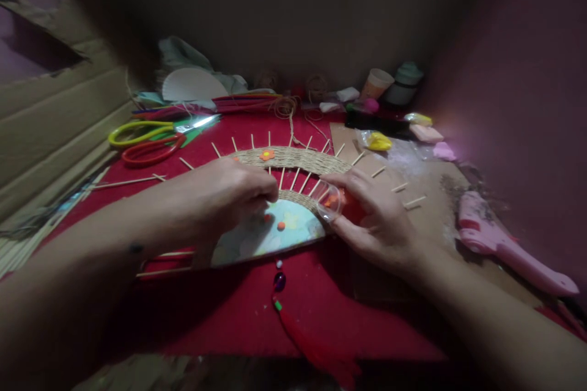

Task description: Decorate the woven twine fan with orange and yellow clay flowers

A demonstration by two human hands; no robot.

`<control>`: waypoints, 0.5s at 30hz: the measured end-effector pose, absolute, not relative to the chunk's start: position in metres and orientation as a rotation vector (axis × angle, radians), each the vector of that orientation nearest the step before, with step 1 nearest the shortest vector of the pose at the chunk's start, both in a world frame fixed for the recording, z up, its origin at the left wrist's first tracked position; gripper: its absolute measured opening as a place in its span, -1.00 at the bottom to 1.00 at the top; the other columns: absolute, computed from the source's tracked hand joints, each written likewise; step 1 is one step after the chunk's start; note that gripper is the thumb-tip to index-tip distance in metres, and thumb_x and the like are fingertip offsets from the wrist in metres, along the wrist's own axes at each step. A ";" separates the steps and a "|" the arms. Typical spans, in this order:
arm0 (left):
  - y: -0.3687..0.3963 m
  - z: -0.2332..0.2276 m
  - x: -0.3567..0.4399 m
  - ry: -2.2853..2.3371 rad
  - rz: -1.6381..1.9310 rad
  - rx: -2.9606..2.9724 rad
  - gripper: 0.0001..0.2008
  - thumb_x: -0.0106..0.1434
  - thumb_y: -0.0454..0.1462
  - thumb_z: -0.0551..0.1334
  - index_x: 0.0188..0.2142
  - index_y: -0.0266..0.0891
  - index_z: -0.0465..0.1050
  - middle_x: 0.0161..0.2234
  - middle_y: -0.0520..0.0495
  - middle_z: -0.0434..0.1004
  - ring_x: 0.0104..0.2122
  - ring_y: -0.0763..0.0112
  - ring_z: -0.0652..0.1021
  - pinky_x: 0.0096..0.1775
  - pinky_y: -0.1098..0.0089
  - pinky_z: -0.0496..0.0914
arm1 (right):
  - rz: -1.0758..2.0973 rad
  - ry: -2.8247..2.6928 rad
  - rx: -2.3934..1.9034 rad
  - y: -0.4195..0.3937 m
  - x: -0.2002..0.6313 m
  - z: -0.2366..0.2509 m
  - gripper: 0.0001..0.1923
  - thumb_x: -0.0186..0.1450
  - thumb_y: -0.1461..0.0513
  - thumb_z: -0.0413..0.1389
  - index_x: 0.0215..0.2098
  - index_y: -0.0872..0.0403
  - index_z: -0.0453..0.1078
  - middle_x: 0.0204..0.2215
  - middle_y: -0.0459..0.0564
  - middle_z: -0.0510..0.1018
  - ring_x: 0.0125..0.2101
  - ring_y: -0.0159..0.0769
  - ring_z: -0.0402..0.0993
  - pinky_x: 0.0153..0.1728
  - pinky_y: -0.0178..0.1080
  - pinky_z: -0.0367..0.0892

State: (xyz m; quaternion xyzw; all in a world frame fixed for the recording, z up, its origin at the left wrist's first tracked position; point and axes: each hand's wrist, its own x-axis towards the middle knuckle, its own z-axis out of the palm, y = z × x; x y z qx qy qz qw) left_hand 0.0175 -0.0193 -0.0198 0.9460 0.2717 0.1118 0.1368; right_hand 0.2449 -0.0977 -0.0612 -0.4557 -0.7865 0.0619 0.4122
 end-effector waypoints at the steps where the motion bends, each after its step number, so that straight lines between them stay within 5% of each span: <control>1: -0.023 -0.015 0.021 0.766 0.390 2.760 -0.87 0.19 -0.35 0.15 -0.43 -0.22 0.47 -0.53 0.07 0.46 -0.56 0.53 0.37 -0.48 0.49 0.20 | 0.162 -1.985 -1.142 -0.098 0.245 -0.062 -0.70 0.20 0.36 0.07 -0.08 0.15 0.31 -0.38 0.00 0.41 -0.36 -0.30 0.37 -0.35 -0.23 0.36; 6: -0.041 -0.010 0.037 0.670 0.758 2.633 -0.89 0.25 -0.29 0.17 -0.29 -0.18 0.49 -0.40 0.03 0.54 -0.43 0.50 0.49 -0.37 0.51 0.31 | 0.164 -2.012 -1.111 -0.098 0.243 -0.062 -0.64 0.18 0.37 0.06 -0.04 0.13 0.28 -0.32 0.03 0.42 -0.31 -0.27 0.39 -0.29 -0.18 0.38; 15: -0.054 -0.035 0.057 0.732 0.828 2.486 -0.90 0.20 -0.35 0.23 -0.31 -0.23 0.53 -0.39 0.02 0.62 -0.43 0.50 0.55 -0.35 0.51 0.39 | 0.142 -2.060 -1.154 -0.102 0.236 -0.064 -0.63 0.22 0.35 0.05 0.01 0.13 0.22 -0.22 0.10 0.42 -0.22 -0.21 0.39 -0.21 -0.11 0.39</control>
